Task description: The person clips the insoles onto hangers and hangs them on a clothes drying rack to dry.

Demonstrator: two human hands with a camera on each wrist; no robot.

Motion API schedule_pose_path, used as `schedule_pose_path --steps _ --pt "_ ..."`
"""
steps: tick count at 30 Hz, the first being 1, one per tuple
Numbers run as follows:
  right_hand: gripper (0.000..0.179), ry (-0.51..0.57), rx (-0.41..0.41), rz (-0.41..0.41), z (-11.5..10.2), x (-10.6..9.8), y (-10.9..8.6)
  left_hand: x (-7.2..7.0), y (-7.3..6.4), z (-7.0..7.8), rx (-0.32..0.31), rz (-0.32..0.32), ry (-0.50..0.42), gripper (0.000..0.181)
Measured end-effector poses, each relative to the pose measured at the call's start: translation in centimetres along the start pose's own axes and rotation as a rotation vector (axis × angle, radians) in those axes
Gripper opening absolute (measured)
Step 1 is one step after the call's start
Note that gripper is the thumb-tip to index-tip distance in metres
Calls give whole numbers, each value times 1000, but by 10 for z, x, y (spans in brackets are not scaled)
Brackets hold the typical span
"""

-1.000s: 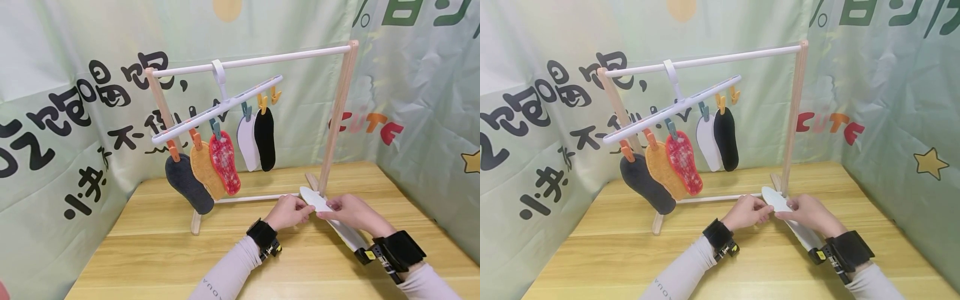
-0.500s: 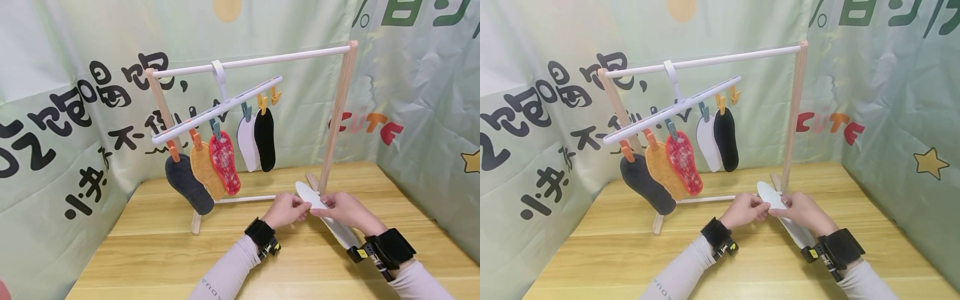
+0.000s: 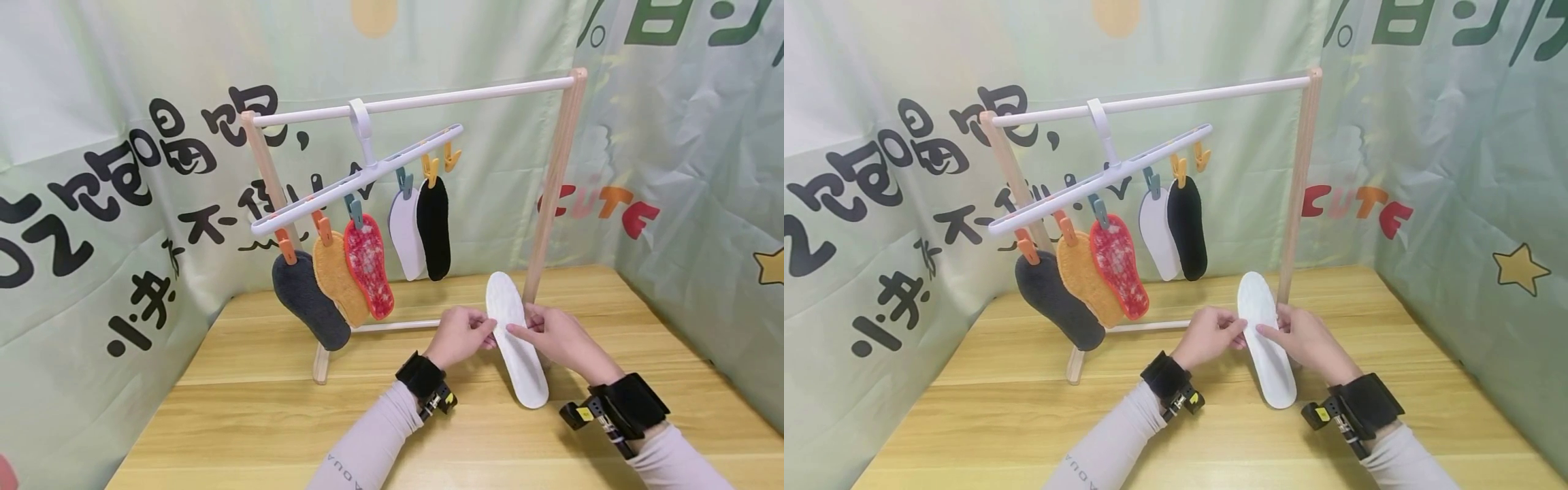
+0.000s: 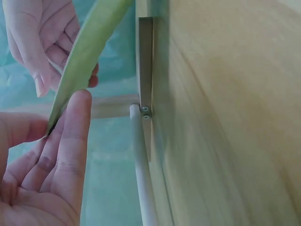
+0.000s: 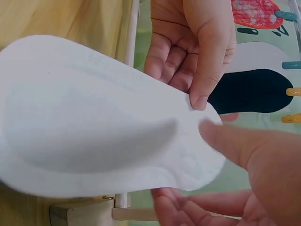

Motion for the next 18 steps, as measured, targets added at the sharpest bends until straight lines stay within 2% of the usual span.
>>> schedule_pose_path --steps 3,5,7,15,18 --pt "47 5 3 32 0 -1 1 -3 2 0 7 27 7 18" --pt "55 7 -8 52 0 -2 1 -4 3 0 11 38 16 18" --pt "55 21 -4 55 0 -3 1 -6 4 -1 17 47 25 18" --pt "43 52 -2 92 1 -2 5 -10 5 0 9 84 44 16" --pt "38 99 5 108 0 -1 7 -11 6 1 3 99 33 16"
Point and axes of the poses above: each hand's wrist, its own y-axis towards the middle knuckle, its own x-axis out of the palm, z = x × y, the point moved 2 cm from there along y, towards the middle knuckle, and after that the axes turned 4 degrees about z, right-handed, at the moved point
